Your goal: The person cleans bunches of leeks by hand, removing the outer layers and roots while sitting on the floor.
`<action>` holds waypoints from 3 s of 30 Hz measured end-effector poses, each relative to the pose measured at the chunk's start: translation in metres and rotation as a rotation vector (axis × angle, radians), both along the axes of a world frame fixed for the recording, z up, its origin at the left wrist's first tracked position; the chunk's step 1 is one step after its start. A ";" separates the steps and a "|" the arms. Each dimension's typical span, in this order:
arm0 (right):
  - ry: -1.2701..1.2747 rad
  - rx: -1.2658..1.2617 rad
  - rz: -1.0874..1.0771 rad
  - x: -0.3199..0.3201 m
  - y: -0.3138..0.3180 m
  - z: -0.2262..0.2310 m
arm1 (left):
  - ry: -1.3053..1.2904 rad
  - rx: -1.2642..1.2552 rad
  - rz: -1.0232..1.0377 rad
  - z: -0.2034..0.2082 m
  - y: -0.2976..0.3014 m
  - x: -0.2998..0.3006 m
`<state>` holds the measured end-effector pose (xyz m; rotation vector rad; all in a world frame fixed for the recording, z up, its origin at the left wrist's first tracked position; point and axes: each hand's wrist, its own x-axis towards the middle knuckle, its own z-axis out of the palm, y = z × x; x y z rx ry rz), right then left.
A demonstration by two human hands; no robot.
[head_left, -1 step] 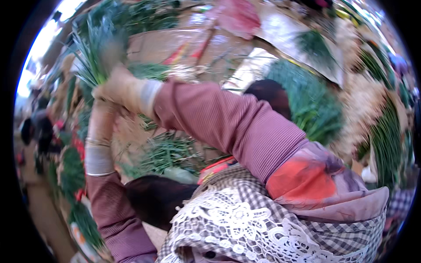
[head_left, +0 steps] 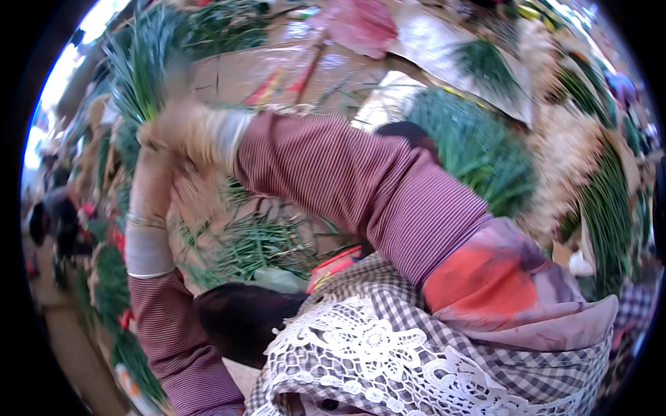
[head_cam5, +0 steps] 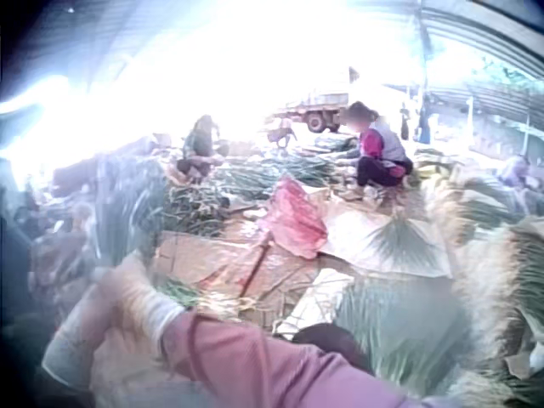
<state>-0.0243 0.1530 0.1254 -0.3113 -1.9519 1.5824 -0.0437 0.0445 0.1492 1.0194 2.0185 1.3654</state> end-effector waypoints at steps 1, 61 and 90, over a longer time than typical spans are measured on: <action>-0.006 0.027 -0.020 0.027 0.030 0.002 | -0.039 0.094 -0.128 -0.003 0.022 0.028; -0.663 0.588 1.235 -0.030 -0.149 -0.243 | -0.967 0.249 0.389 -0.315 -0.213 -0.018; -0.871 -0.532 1.082 -0.031 -0.141 -0.283 | -1.305 0.302 0.435 -0.314 -0.202 -0.007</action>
